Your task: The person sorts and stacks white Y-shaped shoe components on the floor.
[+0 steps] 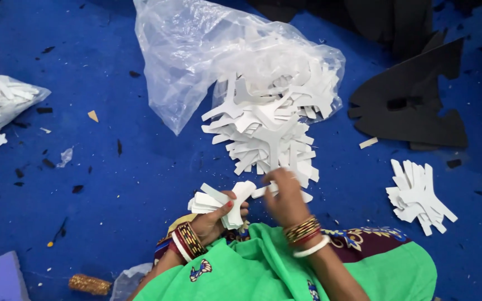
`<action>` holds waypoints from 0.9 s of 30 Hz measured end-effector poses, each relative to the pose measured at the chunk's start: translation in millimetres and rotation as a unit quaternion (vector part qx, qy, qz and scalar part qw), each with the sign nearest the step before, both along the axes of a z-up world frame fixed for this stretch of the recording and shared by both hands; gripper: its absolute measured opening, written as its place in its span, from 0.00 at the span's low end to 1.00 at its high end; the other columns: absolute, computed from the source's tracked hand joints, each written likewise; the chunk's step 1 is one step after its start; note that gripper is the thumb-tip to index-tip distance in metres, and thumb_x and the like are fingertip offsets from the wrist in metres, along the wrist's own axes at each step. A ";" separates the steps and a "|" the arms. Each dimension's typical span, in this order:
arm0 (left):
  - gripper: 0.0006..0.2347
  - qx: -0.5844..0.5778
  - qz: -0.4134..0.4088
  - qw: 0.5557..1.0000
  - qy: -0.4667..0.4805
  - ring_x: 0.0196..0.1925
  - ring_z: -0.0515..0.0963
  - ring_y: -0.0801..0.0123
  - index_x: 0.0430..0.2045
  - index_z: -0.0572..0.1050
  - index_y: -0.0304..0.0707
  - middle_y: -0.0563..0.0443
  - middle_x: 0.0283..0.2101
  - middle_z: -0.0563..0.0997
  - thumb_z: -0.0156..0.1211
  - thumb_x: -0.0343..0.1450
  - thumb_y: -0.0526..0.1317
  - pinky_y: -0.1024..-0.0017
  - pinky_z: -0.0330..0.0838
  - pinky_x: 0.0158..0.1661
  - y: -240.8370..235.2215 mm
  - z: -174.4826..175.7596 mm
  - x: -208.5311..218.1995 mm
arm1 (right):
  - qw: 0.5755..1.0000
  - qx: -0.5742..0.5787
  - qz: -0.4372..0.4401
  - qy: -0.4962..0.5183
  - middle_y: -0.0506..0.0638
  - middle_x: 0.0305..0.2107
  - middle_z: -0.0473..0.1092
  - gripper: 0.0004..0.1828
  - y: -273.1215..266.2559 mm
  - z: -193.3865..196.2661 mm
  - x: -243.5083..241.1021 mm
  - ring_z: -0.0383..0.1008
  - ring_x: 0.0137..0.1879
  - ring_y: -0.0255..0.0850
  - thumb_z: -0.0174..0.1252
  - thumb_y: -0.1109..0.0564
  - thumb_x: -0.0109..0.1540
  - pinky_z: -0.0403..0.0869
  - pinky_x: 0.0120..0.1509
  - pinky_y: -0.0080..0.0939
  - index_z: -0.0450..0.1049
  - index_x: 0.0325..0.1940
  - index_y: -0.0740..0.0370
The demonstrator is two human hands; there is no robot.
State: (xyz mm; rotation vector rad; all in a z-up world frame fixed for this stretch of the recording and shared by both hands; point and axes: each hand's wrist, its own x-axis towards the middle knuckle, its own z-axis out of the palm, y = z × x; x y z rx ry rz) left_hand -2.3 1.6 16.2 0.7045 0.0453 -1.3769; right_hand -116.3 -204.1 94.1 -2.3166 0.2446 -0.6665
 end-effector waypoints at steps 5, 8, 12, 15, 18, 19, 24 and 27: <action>0.12 -0.010 -0.015 0.999 -0.043 0.46 0.83 0.61 0.43 0.70 0.37 0.41 0.50 0.81 0.67 0.71 0.37 0.58 0.80 0.47 3.5 -11.1 -1.4 | 0.962 -0.035 -0.135 0.235 0.55 0.40 0.71 0.22 -36.9 -24.6 -21.7 0.73 0.47 0.53 0.68 0.61 0.53 0.73 0.51 0.50 0.75 0.51 0.56; 0.13 0.018 -0.022 0.999 -0.028 0.43 0.83 0.62 0.45 0.72 0.39 0.42 0.47 0.80 0.67 0.70 0.37 0.59 0.81 0.45 -1.4 -9.7 -2.6 | 0.958 -0.093 -0.095 0.253 0.56 0.48 0.68 0.33 -33.3 -16.0 -17.3 0.70 0.49 0.54 0.70 0.60 0.48 0.74 0.51 0.50 0.76 0.58 0.51; 0.13 0.020 -0.023 0.999 -0.037 0.45 0.83 0.64 0.46 0.72 0.38 0.43 0.48 0.80 0.67 0.69 0.35 0.60 0.82 0.48 2.3 -14.1 -5.1 | 0.945 -0.188 -0.070 0.258 0.51 0.54 0.67 0.28 -26.2 -26.7 -11.5 0.68 0.54 0.51 0.69 0.60 0.47 0.73 0.52 0.50 0.79 0.51 0.45; 0.12 -0.017 -0.028 0.996 -0.078 0.47 0.84 0.62 0.42 0.70 0.35 0.41 0.53 0.80 0.69 0.71 0.33 0.60 0.81 0.50 5.9 -15.7 -4.4 | 0.930 -0.251 -0.087 0.254 0.46 0.54 0.68 0.19 -25.3 -31.2 -9.9 0.67 0.59 0.48 0.69 0.59 0.48 0.71 0.53 0.50 0.80 0.42 0.44; 0.14 -0.018 -0.022 0.993 -0.114 0.45 0.83 0.63 0.46 0.71 0.39 0.38 0.55 0.80 0.69 0.70 0.33 0.63 0.79 0.47 1.0 3.1 -3.6 | 0.929 -0.270 -0.120 0.222 0.45 0.52 0.69 0.14 -27.9 -17.5 -11.7 0.66 0.60 0.48 0.70 0.56 0.48 0.68 0.55 0.51 0.78 0.37 0.47; 0.16 -0.001 -0.007 0.995 -0.103 0.44 0.83 0.63 0.47 0.72 0.42 0.37 0.55 0.79 0.69 0.68 0.34 0.63 0.79 0.46 -0.2 2.4 -3.9 | 0.936 -0.248 -0.137 0.211 0.45 0.48 0.71 0.12 -29.3 -11.0 -11.3 0.67 0.58 0.48 0.70 0.55 0.49 0.68 0.54 0.52 0.78 0.35 0.48; 0.12 -0.051 0.000 0.998 -0.034 0.46 0.83 0.60 0.40 0.73 0.39 0.34 0.60 0.76 0.69 0.68 0.35 0.59 0.81 0.47 2.1 -12.3 -4.5 | 0.955 -0.071 -0.238 0.162 0.48 0.36 0.74 0.11 -79.8 -10.2 -43.9 0.74 0.46 0.45 0.69 0.55 0.56 0.71 0.49 0.47 0.78 0.41 0.53; 0.10 -0.039 -0.017 0.998 -0.037 0.46 0.83 0.57 0.40 0.73 0.35 0.34 0.62 0.75 0.68 0.69 0.35 0.58 0.80 0.48 -0.1 -4.0 -3.0 | 0.941 0.154 -0.290 0.088 0.49 0.35 0.76 0.13 -132.1 -10.9 -82.6 0.77 0.41 0.39 0.66 0.56 0.60 0.75 0.46 0.40 0.77 0.48 0.59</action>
